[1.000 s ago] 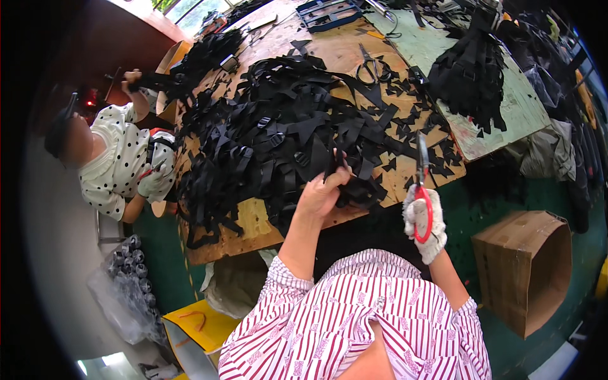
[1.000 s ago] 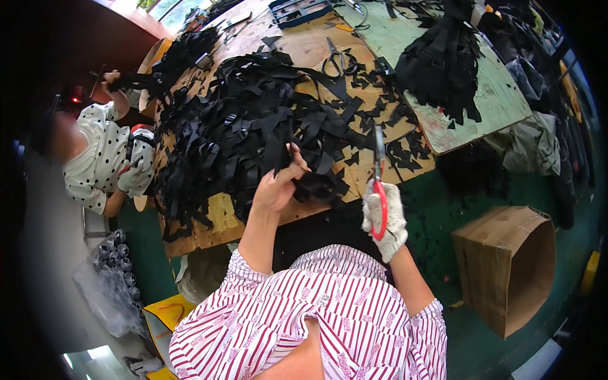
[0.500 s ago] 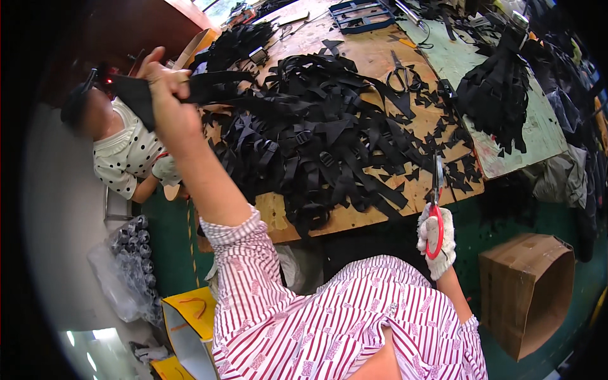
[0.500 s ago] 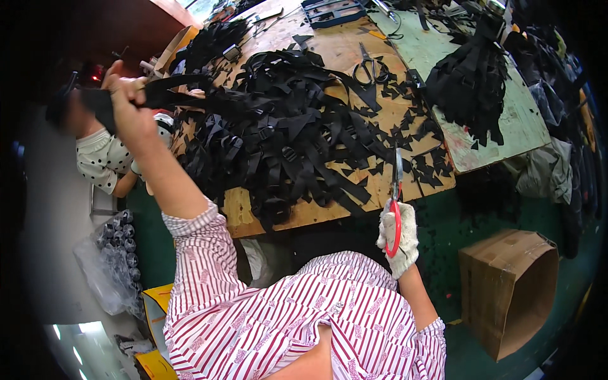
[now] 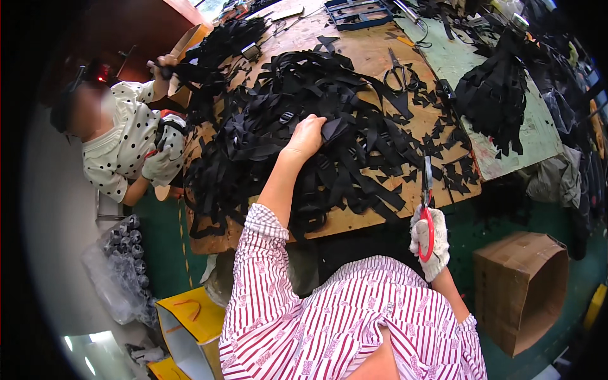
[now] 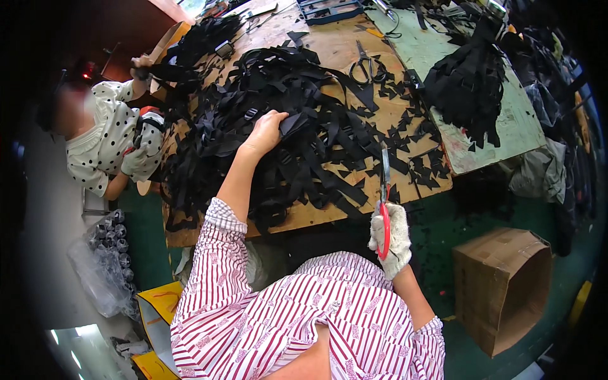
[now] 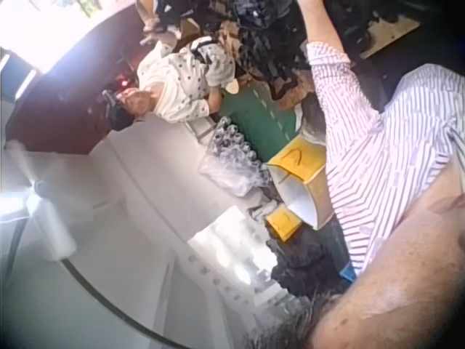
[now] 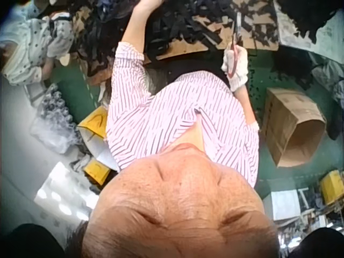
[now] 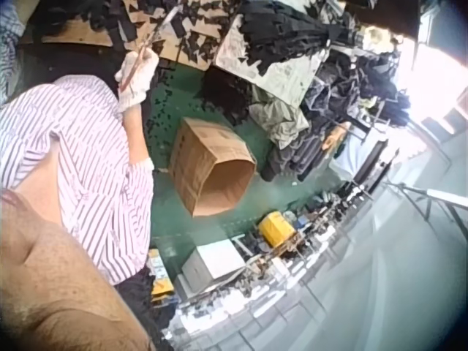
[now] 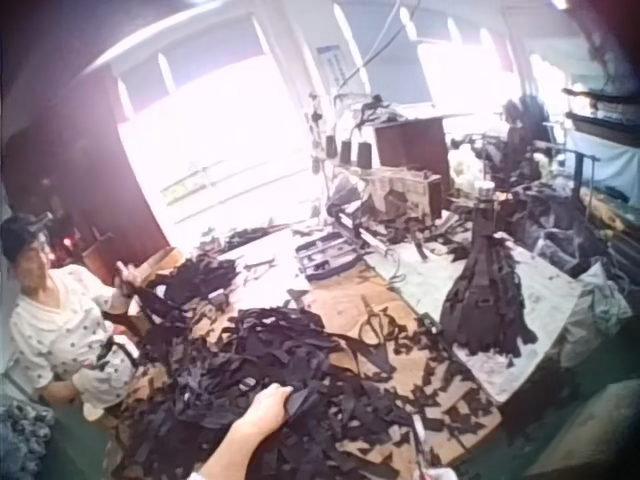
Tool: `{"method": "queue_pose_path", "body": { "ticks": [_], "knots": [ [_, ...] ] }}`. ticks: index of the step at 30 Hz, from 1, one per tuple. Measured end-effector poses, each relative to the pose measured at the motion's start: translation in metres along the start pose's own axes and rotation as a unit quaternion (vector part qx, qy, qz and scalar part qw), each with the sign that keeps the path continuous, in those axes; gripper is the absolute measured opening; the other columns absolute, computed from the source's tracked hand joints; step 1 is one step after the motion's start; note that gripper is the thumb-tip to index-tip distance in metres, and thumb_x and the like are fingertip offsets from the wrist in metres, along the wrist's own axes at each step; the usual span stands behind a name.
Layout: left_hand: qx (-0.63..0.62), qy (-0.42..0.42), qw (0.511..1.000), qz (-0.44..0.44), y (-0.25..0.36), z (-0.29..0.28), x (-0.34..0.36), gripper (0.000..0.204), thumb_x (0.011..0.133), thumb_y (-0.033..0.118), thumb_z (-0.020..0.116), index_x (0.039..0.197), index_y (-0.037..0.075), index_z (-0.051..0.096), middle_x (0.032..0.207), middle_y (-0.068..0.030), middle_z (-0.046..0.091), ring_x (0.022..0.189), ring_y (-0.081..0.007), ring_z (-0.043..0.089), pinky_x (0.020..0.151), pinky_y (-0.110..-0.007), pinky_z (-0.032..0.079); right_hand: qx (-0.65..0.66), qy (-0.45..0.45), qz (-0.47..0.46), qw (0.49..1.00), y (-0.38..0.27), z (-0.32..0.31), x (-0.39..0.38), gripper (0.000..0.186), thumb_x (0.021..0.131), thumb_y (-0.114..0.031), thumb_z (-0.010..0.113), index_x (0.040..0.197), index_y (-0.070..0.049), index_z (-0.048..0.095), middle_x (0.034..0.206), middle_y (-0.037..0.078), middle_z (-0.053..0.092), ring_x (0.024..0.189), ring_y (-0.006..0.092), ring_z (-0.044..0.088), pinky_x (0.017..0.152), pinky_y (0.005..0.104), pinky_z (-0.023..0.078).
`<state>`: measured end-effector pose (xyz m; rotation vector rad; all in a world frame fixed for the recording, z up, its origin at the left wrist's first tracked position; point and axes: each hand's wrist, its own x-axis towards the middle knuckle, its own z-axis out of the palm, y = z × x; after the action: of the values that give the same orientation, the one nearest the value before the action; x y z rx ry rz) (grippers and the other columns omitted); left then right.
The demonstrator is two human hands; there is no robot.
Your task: The person uses red-handled scissors to cut black fabric strips into smaller pieces. They repeatedly pick up strips from a pile on the table, cut them, and place the cut pieces back onto the table.
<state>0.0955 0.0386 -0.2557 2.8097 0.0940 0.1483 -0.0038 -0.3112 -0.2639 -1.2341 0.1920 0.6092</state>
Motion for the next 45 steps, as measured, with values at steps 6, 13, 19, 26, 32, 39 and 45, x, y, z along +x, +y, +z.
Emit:
{"method": "queue_pose_path", "body": {
  "ticks": [6,13,19,26,32,39,45],
  "knots": [
    [-0.056,0.027,0.997,0.037,0.001,-0.01,-0.001,0.024,0.07,-0.005,0.055,0.092,0.001,0.063,0.092,-0.015,0.059,0.093,-0.0323,0.057,0.082,-0.035,0.045,0.007,-0.009,0.023,1.0,0.007,-0.001,0.004,0.032,0.086,-0.016,0.057,0.109,-0.004,0.039,0.074,0.001,0.046,0.049,0.0053,0.045,0.038,0.0181,0.043],
    [-0.453,0.295,0.837,-0.087,-0.002,-0.147,-0.012,0.023,0.088,0.027,0.058,0.091,0.004,0.061,0.069,-0.0057,0.061,0.061,-0.0133,0.056,0.062,-0.025,0.044,0.011,-0.012,0.02,1.0,0.006,0.008,0.0,0.029,0.086,-0.012,0.056,0.108,-0.005,0.039,0.074,0.001,0.047,0.049,0.006,0.046,0.038,0.0186,0.043],
    [-0.541,0.411,0.732,0.061,0.016,-0.238,-0.079,0.032,0.089,0.037,0.055,0.093,0.005,0.057,0.076,-0.0046,0.061,0.055,-0.0074,0.046,0.051,-0.021,0.035,-0.037,-0.025,0.012,0.999,0.009,0.013,-0.005,0.029,0.086,-0.015,0.058,0.107,-0.007,0.039,0.076,0.0,0.047,0.047,0.0057,0.045,0.037,0.0181,0.043],
    [-0.53,0.181,0.82,-0.116,0.07,-0.118,-0.118,0.024,0.084,0.024,0.065,0.096,0.005,0.056,0.065,-0.0071,0.061,0.048,-0.0077,0.049,0.043,-0.02,0.035,-0.128,-0.077,-0.02,0.989,0.007,0.028,-0.011,0.042,0.079,-0.005,0.062,0.113,-0.007,0.038,0.088,0.002,0.046,0.054,0.0073,0.047,0.047,0.0199,0.042],
    [-0.624,0.087,0.752,-0.195,0.08,-0.028,-0.126,0.025,0.088,0.028,0.06,0.083,0.003,0.059,0.062,-0.0027,0.057,0.046,-0.0051,0.043,0.042,-0.018,0.032,-0.366,-0.135,-0.23,0.892,0.0,0.037,-0.008,0.049,0.072,-0.008,0.069,0.112,-0.004,0.043,0.084,0.008,0.055,0.067,0.0163,0.057,0.065,0.0309,0.047],
    [-0.619,0.068,0.76,-0.186,0.09,-0.014,-0.122,0.025,0.089,0.028,0.059,0.083,0.004,0.059,0.061,-0.0022,0.056,0.046,-0.0049,0.043,0.042,-0.018,0.032,-0.447,-0.132,-0.264,0.844,-0.008,0.041,-0.009,0.054,0.075,-0.025,0.069,0.117,-0.003,0.043,0.091,0.014,0.062,0.072,0.0281,0.063,0.067,0.0354,0.049],
    [-0.621,0.015,0.762,-0.184,0.104,-0.004,-0.125,0.021,0.089,0.025,0.057,0.083,0.005,0.058,0.06,-0.0017,0.056,0.045,-0.0043,0.042,0.041,-0.018,0.031,-0.46,-0.11,-0.259,0.842,-0.008,0.044,-0.004,0.061,0.073,-0.028,0.071,0.12,-0.003,0.042,0.095,0.016,0.061,0.078,0.0305,0.062,0.07,0.0373,0.048]
  ]
}}
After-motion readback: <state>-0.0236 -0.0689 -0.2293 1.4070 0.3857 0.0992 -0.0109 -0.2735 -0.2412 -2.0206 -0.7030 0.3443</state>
